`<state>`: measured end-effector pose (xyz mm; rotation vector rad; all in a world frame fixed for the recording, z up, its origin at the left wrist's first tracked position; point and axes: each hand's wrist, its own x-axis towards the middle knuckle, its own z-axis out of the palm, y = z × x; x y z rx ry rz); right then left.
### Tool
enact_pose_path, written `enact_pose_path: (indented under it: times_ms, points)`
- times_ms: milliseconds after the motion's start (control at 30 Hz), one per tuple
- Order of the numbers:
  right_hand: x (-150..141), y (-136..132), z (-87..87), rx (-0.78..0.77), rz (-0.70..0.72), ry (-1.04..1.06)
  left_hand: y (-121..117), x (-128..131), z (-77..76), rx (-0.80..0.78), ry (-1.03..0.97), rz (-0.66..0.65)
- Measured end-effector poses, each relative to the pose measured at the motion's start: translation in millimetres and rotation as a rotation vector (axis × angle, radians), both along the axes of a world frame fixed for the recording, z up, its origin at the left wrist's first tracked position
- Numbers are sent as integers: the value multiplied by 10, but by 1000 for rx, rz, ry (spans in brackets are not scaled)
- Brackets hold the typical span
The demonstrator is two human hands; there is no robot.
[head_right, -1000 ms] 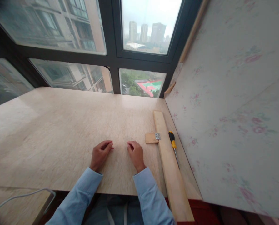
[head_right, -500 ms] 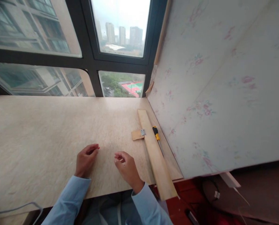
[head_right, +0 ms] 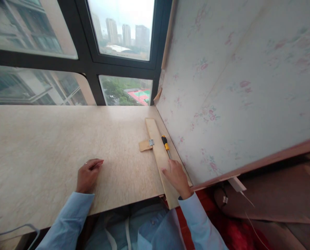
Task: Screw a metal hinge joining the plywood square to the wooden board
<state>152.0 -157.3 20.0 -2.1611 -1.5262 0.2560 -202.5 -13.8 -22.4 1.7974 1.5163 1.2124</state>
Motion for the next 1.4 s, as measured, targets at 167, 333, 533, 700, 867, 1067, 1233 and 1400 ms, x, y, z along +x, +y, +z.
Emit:
enact_pose_path:
  times_ms: [167,333,533,700,867,1067,1233,1400]
  points:
    - [-121,19,20,-61,-40,-153,-10,20,13,-6,2,4]
    - [-234,112,17,-77,-107,-259,-6,21,3,-4,19,10]
    - [-255,74,-77,27,-142,-152,-22,32,12,-5,13,14]
    - [-442,-27,-179,126,-138,20,-39,49,0,-18,-45,13]
    - [-902,17,-216,167,-100,194,-182,143,-15,-130,-266,96]
    - [-1595,268,-248,245,-4,356,-380,287,113,-459,-894,-55]
    - [-2110,420,-274,243,87,425,-289,160,222,-547,-1046,-59]
    - [-2504,507,-262,171,142,363,-179,-152,226,-513,-963,12]
